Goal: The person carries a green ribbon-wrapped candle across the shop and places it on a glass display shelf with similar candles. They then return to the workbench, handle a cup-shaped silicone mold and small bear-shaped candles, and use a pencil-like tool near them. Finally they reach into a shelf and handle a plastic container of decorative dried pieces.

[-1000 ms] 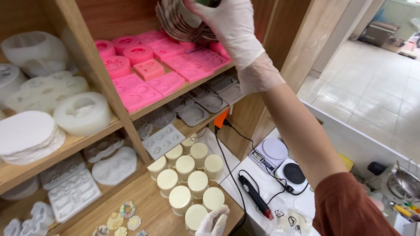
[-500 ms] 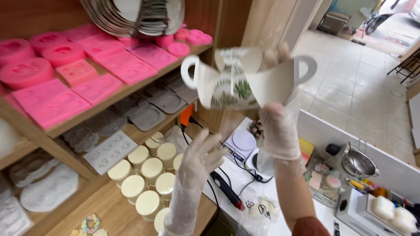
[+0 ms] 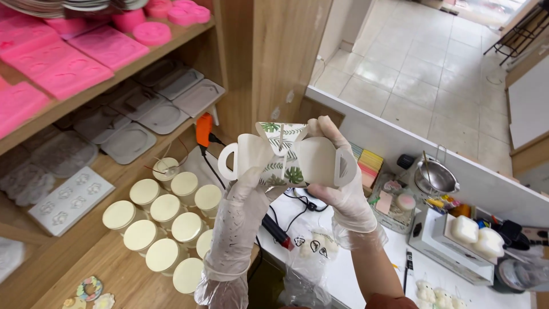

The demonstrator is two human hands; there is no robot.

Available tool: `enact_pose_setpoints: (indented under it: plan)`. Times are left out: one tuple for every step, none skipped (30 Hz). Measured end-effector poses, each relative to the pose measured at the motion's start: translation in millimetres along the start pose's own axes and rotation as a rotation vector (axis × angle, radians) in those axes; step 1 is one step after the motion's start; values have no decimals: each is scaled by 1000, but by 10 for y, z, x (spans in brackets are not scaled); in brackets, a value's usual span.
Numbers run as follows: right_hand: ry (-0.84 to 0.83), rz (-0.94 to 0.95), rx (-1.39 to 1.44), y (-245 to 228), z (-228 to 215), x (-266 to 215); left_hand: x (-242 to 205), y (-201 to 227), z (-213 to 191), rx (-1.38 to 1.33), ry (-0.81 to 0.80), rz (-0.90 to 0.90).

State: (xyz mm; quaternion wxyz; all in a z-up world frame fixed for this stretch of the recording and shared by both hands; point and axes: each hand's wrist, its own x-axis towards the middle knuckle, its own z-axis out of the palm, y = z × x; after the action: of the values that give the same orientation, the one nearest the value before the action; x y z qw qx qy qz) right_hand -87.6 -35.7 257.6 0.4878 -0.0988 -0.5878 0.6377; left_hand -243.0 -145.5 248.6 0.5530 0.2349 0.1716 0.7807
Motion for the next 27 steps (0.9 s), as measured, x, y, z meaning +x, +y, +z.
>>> enact_pose_setpoints:
  plan:
    - [5, 22, -63, -2, -67, -29, -5, -40, -9, -3, 9, 2]
    - [9, 45, -125, -3, -136, -59, -9, -82, -18, -6, 18, 3]
    - [24, 52, -127, -7, -208, -111, 2, -163, -97, -7, 22, -13]
    - [18, 59, -135, -12, -285, -162, 15, -251, -174, -41, -12, -28]
    - [19, 63, -144, -13, -359, -219, 36, -334, -254, -73, -48, -50]
    - [41, 68, -146, 20, -431, -262, 65, -423, -272, -74, -48, -72]
    - [56, 74, -103, 29, -533, -320, 110, -546, -272, -88, -24, -117]
    - [71, 78, -59, 37, -646, -382, 156, -681, -268, -101, 1, -163]
    - [111, 82, -69, 106, -739, -470, 167, -866, -342, -106, -2, -204]
    - [217, 160, -51, 178, -839, -561, 173, -1060, -417, -8, -23, -269]
    - [330, 238, -35, 233, -959, -675, 167, -1285, -481, 85, -48, -339]
    - [377, 243, -48, 527, -1289, -908, 174, -1500, -577, 74, -58, -386]
    - [561, 353, -77, 803, -1605, -1175, 171, -1711, -666, 397, -80, -505]
    - [745, 464, -100, 1064, -1914, -1466, 160, -1924, -748, 724, -120, -613]
    - [798, 465, -112, 1244, -2180, -1770, 115, -2095, -709, 711, -151, -657]
    - [958, 500, -71, 1408, -2432, -2089, 67, -2257, -664, 514, -32, -764]
    - [1107, 526, -23, 1583, -2686, -2358, 53, -2397, -617, 326, 98, -855]
    - [1147, 520, -30, 1611, -2876, -2624, -4, -2536, -665, 323, 79, -891]
    - [1243, 552, -69, 1675, -3029, -2867, -68, -2634, -739, 325, 151, -944]
    - [1338, 584, -107, 1743, -3157, -3118, -140, -2716, -823, 329, 223, -996]
    - [1361, 583, -105, 1848, -3336, -3355, -200, -2706, -871, 334, 216, -1017]
    - [1412, 595, -117, 1955, -3498, -3595, -259, -2683, -924, 320, 212, -1018]
    - [1453, 606, -127, 2084, -3657, -3794, -300, -2638, -982, 307, 211, -1010]
    - [1467, 605, -121, 2220, -3723, -3923, -332, -2594, -1045, 314, 205, -1022]
    - [1476, 627, -93, 2357, -3801, -4040, -363, -2554, -1109, 335, 239, -1014]
    - [1485, 649, -65, 2497, -3868, -4155, -392, -2503, -1177, 356, 273, -1005]
    - [1486, 648, -62, 2562, -3878, -4179, -425, -2480, -1254, 359, 272, -1005]
